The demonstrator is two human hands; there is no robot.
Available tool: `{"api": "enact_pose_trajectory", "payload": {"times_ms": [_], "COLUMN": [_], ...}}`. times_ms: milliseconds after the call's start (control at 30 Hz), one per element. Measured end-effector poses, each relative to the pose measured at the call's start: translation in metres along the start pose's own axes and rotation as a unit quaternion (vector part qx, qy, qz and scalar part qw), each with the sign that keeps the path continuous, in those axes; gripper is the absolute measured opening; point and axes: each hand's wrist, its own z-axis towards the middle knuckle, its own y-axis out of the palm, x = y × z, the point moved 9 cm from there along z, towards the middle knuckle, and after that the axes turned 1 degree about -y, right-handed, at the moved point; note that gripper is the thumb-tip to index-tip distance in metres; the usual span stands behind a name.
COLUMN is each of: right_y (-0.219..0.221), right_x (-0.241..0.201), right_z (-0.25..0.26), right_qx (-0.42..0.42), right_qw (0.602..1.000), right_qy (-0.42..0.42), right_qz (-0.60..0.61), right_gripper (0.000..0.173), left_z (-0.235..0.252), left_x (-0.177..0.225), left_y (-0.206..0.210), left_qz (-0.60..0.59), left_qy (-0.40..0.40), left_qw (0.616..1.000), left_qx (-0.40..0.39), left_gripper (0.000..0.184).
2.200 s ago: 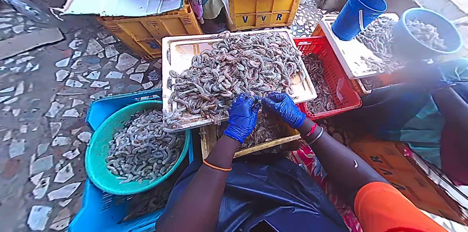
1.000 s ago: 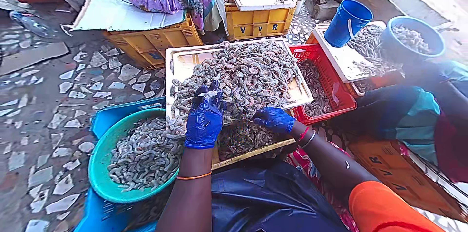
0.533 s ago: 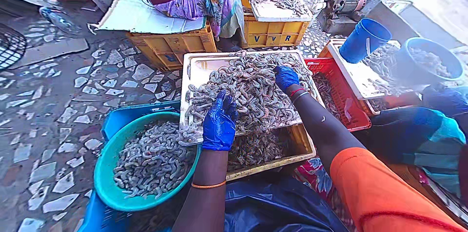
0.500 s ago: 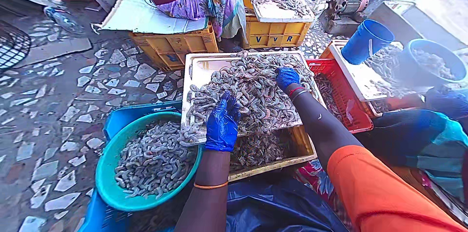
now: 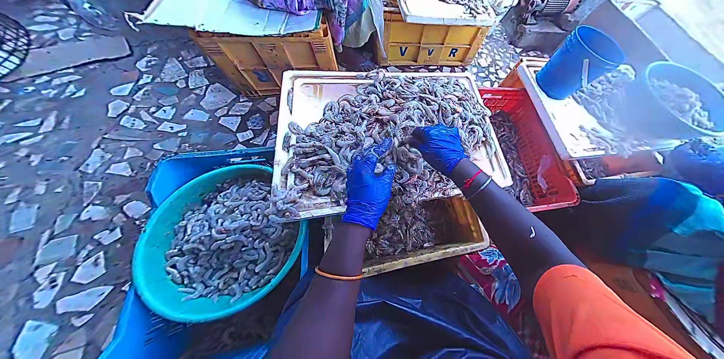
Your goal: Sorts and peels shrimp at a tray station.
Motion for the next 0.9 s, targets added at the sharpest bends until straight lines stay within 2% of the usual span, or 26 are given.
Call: {"api": "enact_pose_trajectory", "payload": {"times_ms": [33, 100, 167, 267, 333, 400, 467, 533, 600, 667, 733, 833, 900], "right_y": [-0.012, -0.021, -0.018, 0.000, 0.008, 0.006, 0.004, 0.000, -0.002, 0.000, 0.004, 0.010, 0.011], "right_x": [-0.011, -0.028, -0.034, -0.028, -0.024, -0.017, -0.012, -0.016, -0.021, -0.018, -0.008, -0.002, -0.007], "right_z": [-0.011, -0.029, -0.040, -0.048, -0.053, -0.057, -0.061, -0.067, -0.076, -0.085, -0.088, -0.091, -0.093], "right_qx": [0.028, 0.011, -0.030, -0.102, -0.133, -0.122, -0.094, -0.047, 0.000, 0.009, -0.006, -0.028, -0.046], "right_qw": [0.999, 0.997, 0.991, 0.962, 0.955, 0.971, 0.987, 0.993, 0.990, 0.983, 0.972, 0.959, 0.955], "right_qy": [-0.026, -0.046, -0.042, -0.006, 0.014, 0.029, 0.009, -0.042, -0.087, -0.078, -0.037, -0.007, 0.015], "right_qz": [0.011, 0.053, 0.125, 0.255, 0.264, 0.202, 0.131, 0.099, 0.111, 0.167, 0.232, 0.282, 0.293], "right_gripper": [0.031, 0.027, 0.023, 0.030, 0.032, 0.034, 0.038, 0.040, 0.037, 0.036, 0.035, 0.036, 0.037], "left_z": [0.000, -0.003, -0.006, -0.008, -0.013, -0.016, -0.016, -0.016, -0.011, -0.006, -0.003, -0.015, -0.024], "left_x": [0.006, 0.017, 0.030, 0.033, 0.035, 0.034, 0.030, 0.027, 0.018, 0.002, -0.008, -0.005, -0.001], "left_y": [0.004, 0.012, 0.016, 0.025, 0.032, 0.041, 0.045, 0.039, 0.028, 0.015, 0.011, 0.042, 0.055], "left_qz": [0.083, 0.165, 0.191, 0.253, 0.308, 0.334, 0.312, 0.246, 0.185, 0.148, 0.141, 0.068, 0.101], "left_qy": [0.035, 0.093, 0.139, 0.141, 0.153, 0.144, 0.123, 0.099, 0.027, -0.043, -0.033, 0.047, 0.015], "left_qw": [0.996, 0.982, 0.970, 0.955, 0.937, 0.931, 0.942, 0.964, 0.982, 0.988, 0.989, 0.981, 0.971], "left_qx": [0.010, 0.028, 0.063, 0.064, 0.066, 0.039, 0.013, 0.024, 0.021, 0.011, -0.032, -0.176, -0.216], "left_gripper": [0.056, 0.059, 0.049, 0.038, 0.038, 0.036, 0.029, 0.027, 0.028, 0.028, 0.030, 0.035, 0.033]}}
